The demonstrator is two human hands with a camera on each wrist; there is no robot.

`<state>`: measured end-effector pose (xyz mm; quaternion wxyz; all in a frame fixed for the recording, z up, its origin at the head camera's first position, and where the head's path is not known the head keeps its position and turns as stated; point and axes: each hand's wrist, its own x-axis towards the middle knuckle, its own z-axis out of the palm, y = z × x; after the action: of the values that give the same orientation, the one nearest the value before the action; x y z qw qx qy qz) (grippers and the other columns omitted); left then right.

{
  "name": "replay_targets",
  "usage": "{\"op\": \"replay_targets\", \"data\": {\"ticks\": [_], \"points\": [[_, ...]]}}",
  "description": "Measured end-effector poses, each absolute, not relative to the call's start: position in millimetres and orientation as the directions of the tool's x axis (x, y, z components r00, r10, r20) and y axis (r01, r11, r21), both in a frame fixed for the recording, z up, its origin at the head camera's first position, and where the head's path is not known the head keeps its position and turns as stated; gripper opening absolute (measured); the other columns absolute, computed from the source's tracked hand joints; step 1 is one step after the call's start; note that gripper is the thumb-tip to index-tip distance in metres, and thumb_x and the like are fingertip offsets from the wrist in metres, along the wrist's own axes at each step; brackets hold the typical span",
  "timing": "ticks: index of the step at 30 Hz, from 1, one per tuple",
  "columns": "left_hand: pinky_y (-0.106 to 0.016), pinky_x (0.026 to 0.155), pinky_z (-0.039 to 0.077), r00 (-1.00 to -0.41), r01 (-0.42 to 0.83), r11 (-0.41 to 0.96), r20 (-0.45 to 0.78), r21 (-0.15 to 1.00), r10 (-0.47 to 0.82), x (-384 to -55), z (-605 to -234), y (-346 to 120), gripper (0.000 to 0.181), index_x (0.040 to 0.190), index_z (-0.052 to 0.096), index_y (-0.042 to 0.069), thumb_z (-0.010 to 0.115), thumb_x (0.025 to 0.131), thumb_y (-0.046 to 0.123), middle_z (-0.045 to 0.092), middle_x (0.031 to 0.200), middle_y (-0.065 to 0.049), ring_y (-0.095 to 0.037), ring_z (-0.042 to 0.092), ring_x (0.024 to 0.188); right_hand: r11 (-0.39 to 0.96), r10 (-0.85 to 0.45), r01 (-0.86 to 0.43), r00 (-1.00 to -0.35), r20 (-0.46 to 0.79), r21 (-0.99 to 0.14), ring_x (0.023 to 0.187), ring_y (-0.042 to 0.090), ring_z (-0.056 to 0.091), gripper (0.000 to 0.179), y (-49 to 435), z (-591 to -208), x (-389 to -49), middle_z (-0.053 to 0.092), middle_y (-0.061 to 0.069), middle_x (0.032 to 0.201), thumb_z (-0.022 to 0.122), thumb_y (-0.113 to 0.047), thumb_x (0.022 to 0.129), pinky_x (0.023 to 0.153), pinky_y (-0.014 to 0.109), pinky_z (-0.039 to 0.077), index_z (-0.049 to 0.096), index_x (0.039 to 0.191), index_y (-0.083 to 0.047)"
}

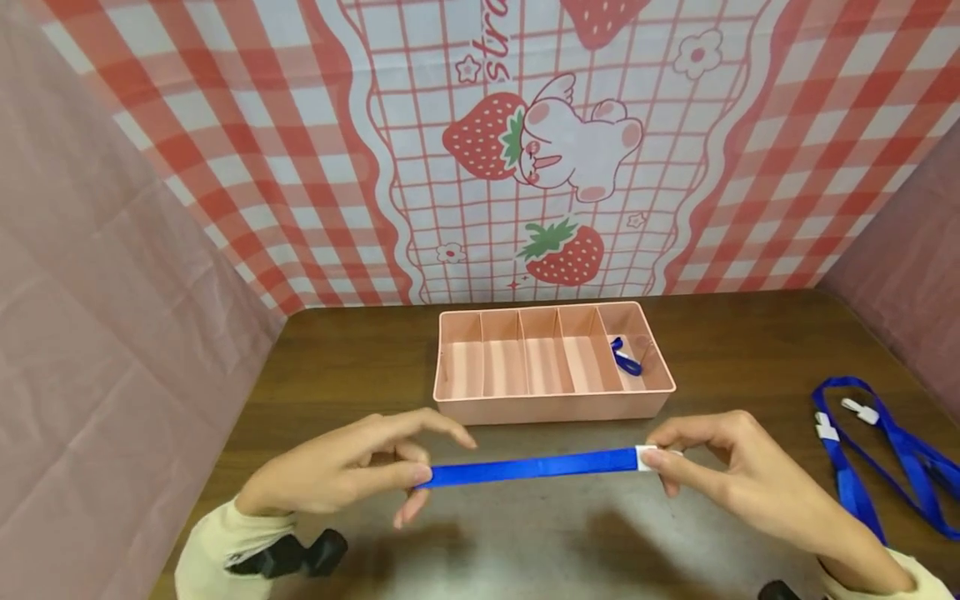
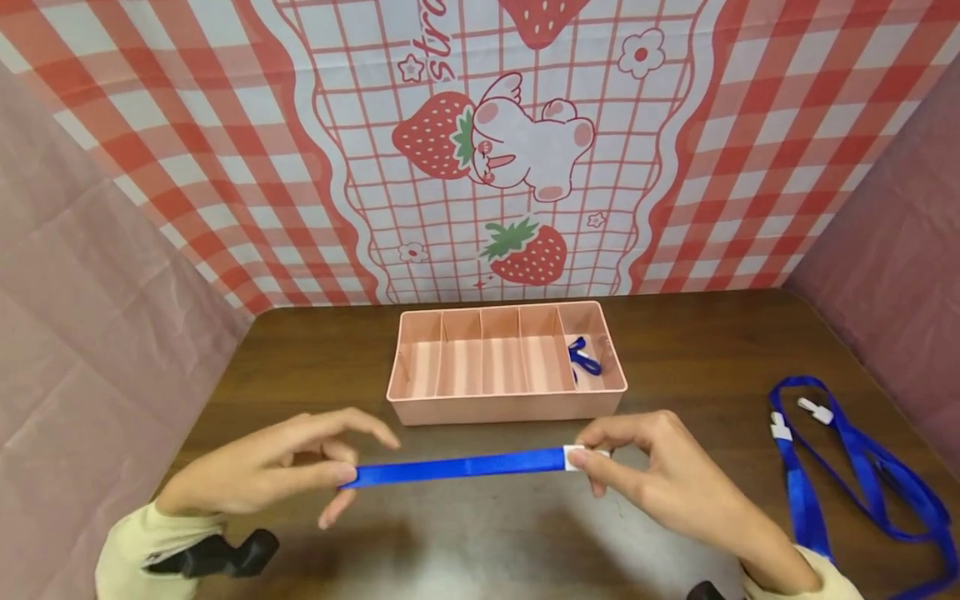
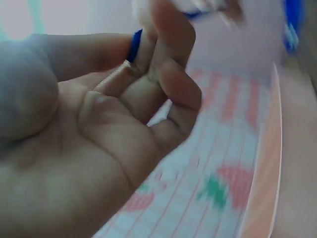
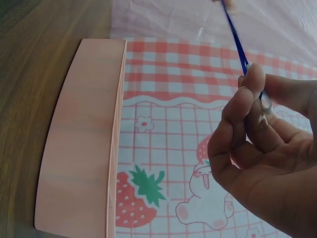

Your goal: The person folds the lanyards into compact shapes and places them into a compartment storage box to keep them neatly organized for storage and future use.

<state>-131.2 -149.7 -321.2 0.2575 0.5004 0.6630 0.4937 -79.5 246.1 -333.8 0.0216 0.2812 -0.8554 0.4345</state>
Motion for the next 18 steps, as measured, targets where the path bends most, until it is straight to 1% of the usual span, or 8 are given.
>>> {"op": "replay_targets", "data": {"ticks": [2,4,5,7,9,13,15,18], "points": [[-0.032,0.077,0.055,-0.308,0.302,-0.079,0.176,0.950,0.935,-129,-320,-148,0.029,0.127,0.053,0.004,0.039,0.104,-0.007,0.071,0.084,-0.013,-0.021,0.071,0.083,0.458,-0.472,-0.495,-0.839,0.270,-0.738,0.075,0.010,0.063,0.029,246,-333,-79,0.062,-0.016,0.069,0.064,-0.003,0.095,0.076,0.024,0.045,0.068,0.082,-0.028],[-0.038,0.086,0.054,-0.254,0.229,-0.163,0.220,0.960,0.942,-129,-320,-146,0.023,0.117,0.054,-0.003,0.040,0.101,-0.012,0.073,0.094,-0.020,-0.029,0.072,0.095,0.455,-0.478,-0.493,-0.838,0.263,-0.742,0.075,0.010,0.063,0.029,247,-333,-80,0.062,-0.017,0.069,0.064,-0.003,0.095,0.076,0.025,0.045,0.067,0.082,-0.028],[-0.040,0.087,0.055,-0.231,0.217,-0.194,0.243,0.957,0.942,-130,-321,-144,0.019,0.113,0.055,-0.005,0.043,0.100,-0.012,0.072,0.098,-0.023,-0.031,0.071,0.099,0.454,-0.481,-0.492,-0.837,0.261,-0.743,0.075,0.010,0.063,0.029,247,-333,-80,0.063,-0.017,0.069,0.064,-0.003,0.096,0.075,0.025,0.045,0.067,0.082,-0.028],[-0.046,0.093,0.053,-0.201,0.185,-0.235,0.271,0.954,0.942,-130,-322,-141,0.014,0.111,0.053,-0.008,0.047,0.099,-0.012,0.070,0.104,-0.026,-0.033,0.069,0.104,0.447,-0.486,-0.489,-0.836,0.255,-0.749,0.074,0.010,0.062,0.029,248,-333,-81,0.063,-0.016,0.070,0.063,-0.002,0.096,0.071,0.025,0.045,0.067,0.082,-0.028],[-0.050,0.095,0.051,-0.185,0.163,-0.261,0.289,0.952,0.939,-130,-323,-139,0.015,0.112,0.052,-0.011,0.049,0.097,-0.013,0.069,0.107,-0.029,-0.035,0.068,0.106,0.439,-0.494,-0.488,-0.832,0.251,-0.755,0.074,0.010,0.061,0.028,250,-335,-83,0.063,-0.015,0.070,0.063,-0.003,0.096,0.067,0.026,0.043,0.067,0.083,-0.027],[-0.053,0.093,0.051,-0.208,0.165,-0.293,0.324,0.942,0.923,-130,-327,-136,0.017,0.112,0.052,-0.012,0.041,0.099,-0.015,0.068,0.107,-0.030,-0.037,0.068,0.105,0.431,-0.502,-0.475,-0.833,0.234,-0.767,0.068,0.009,0.054,0.025,254,-338,-86,0.064,-0.013,0.069,0.063,-0.003,0.096,0.054,0.026,0.039,0.068,0.085,-0.025],[-0.051,0.089,0.054,-0.244,0.209,-0.296,0.343,0.932,0.907,-131,-328,-135,0.020,0.112,0.053,-0.010,0.037,0.100,-0.015,0.070,0.103,-0.028,-0.035,0.070,0.101,0.430,-0.503,-0.469,-0.834,0.227,-0.771,0.068,0.009,0.054,0.023,257,-339,-87,0.063,-0.012,0.068,0.064,-0.003,0.096,0.053,0.027,0.039,0.068,0.087,-0.024],[-0.045,0.082,0.057,-0.316,0.295,-0.284,0.374,0.912,0.872,-132,-330,-132,0.019,0.109,0.057,-0.006,0.041,0.100,-0.012,0.071,0.094,-0.022,-0.028,0.071,0.091,0.435,-0.500,-0.451,-0.841,0.208,-0.779,0.071,0.010,0.057,0.021,259,-338,-87,0.063,-0.011,0.067,0.064,-0.005,0.096,0.055,0.028,0.040,0.068,0.088,-0.024]]}}
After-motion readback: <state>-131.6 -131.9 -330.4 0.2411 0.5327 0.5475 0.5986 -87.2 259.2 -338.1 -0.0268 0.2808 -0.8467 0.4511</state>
